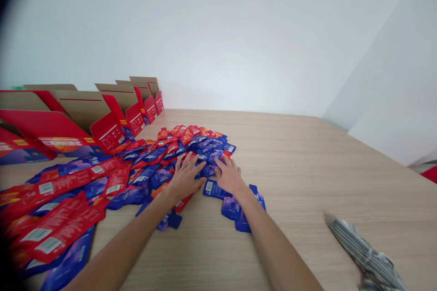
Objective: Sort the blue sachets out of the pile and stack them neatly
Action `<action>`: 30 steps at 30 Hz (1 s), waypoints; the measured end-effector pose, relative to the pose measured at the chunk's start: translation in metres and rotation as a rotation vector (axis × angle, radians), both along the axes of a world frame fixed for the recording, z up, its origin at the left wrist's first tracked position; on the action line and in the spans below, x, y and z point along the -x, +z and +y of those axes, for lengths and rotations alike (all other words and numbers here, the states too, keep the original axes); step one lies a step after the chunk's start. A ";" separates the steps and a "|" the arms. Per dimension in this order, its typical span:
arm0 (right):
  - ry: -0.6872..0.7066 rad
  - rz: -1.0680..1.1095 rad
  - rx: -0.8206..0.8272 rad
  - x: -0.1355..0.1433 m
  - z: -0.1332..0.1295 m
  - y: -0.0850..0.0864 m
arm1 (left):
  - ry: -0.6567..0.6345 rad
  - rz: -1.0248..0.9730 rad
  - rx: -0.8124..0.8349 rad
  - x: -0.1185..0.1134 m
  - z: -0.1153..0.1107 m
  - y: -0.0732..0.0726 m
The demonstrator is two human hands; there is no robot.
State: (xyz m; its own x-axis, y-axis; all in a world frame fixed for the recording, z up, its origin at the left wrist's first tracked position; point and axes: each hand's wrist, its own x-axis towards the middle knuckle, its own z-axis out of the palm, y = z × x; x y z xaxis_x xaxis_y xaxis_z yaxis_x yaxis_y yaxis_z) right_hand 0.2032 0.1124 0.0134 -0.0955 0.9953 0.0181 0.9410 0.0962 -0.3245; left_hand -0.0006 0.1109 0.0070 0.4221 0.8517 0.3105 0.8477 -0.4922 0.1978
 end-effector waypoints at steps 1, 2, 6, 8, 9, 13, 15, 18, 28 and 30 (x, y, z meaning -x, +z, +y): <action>-0.014 -0.020 -0.012 -0.008 -0.011 0.001 | -0.071 0.005 0.003 0.000 -0.010 0.002; -0.040 -0.039 -0.012 -0.016 -0.023 0.001 | -0.144 0.019 0.015 0.000 -0.021 0.004; -0.172 -0.101 0.049 -0.034 -0.073 -0.005 | -0.123 0.054 -0.018 0.007 -0.066 -0.003; -0.204 -0.119 0.069 -0.032 -0.094 -0.011 | -0.073 0.075 -0.021 0.014 -0.082 -0.014; -0.210 -0.127 0.086 -0.030 -0.103 -0.015 | -0.074 0.091 -0.006 0.018 -0.087 -0.020; -0.221 -0.171 0.103 -0.012 -0.129 -0.025 | -0.063 0.127 0.084 0.025 -0.088 -0.037; -0.214 -0.184 0.079 -0.002 -0.139 -0.027 | -0.055 0.117 0.099 0.024 -0.080 -0.039; -0.175 -0.178 0.053 0.013 -0.152 -0.028 | -0.032 0.082 0.099 0.017 -0.065 -0.037; -0.092 -0.078 0.016 0.069 -0.178 -0.032 | 0.030 -0.086 0.034 0.005 -0.049 -0.032; -0.075 -0.042 0.027 0.066 -0.179 -0.027 | 0.008 -0.127 0.009 0.008 -0.061 -0.027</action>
State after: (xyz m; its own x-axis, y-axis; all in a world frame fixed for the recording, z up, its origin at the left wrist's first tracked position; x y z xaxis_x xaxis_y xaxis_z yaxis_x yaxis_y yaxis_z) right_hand 0.1376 -0.0664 -0.0138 -0.0207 0.9997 -0.0114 0.9579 0.0165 -0.2865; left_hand -0.0086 0.0502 -0.0196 0.3731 0.8580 0.3530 0.8193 -0.4832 0.3085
